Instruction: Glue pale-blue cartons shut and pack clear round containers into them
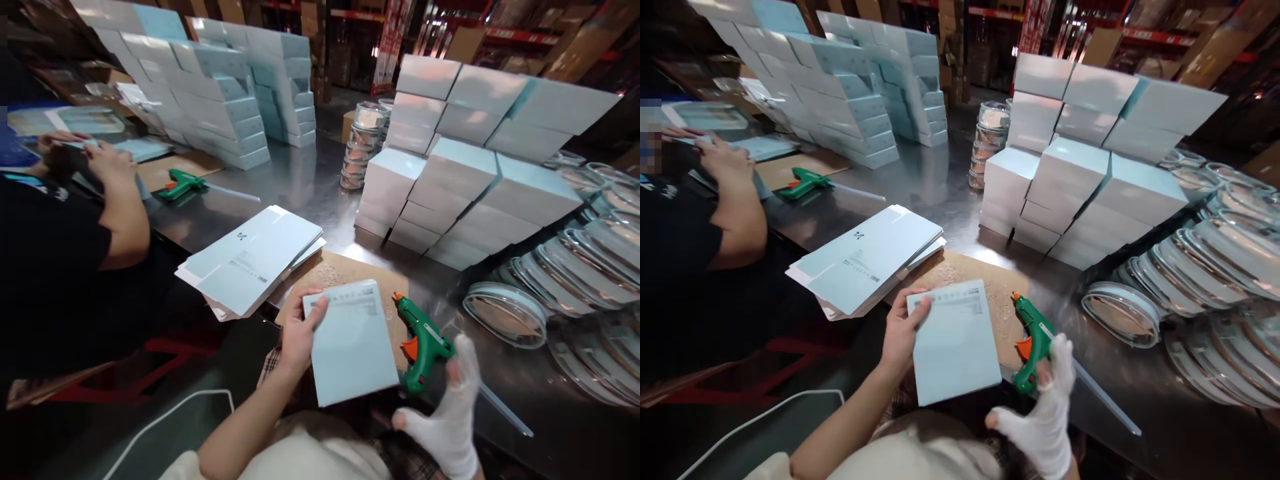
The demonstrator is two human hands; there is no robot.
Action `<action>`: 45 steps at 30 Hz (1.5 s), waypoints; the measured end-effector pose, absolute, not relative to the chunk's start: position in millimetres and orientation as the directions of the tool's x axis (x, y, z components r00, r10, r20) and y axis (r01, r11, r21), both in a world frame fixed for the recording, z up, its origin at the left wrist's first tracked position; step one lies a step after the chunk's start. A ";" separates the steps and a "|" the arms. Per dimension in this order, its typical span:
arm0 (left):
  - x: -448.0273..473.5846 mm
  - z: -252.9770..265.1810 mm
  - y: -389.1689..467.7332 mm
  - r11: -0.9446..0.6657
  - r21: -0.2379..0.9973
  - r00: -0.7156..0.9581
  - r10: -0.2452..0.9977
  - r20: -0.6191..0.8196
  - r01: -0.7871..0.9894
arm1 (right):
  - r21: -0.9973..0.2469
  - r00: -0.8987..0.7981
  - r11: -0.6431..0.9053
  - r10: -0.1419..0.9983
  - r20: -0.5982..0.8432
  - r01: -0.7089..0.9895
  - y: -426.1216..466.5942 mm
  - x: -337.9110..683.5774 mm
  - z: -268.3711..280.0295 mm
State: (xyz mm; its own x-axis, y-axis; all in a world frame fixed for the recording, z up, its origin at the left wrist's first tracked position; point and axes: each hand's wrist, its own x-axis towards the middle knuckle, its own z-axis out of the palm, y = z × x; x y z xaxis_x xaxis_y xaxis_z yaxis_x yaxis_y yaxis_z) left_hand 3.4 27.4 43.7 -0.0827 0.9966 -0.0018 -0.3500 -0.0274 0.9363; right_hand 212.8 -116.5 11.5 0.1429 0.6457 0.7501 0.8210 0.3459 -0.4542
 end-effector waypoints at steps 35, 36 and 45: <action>-168.0 131.9 193.3 0.101 0.261 -0.126 0.989 0.082 0.960 | -0.274 -0.050 0.331 0.715 0.697 0.903 -27.3 205.1 25.4; -165.1 135.1 180.6 0.092 0.292 -0.156 0.966 0.205 0.952 | -0.374 0.044 0.308 0.717 0.696 0.875 -42.5 203.8 13.2; -67.2 106.3 22.7 -0.730 0.478 0.450 0.680 0.578 0.489 | -0.314 0.142 0.285 0.493 0.858 0.906 -82.8 199.9 79.9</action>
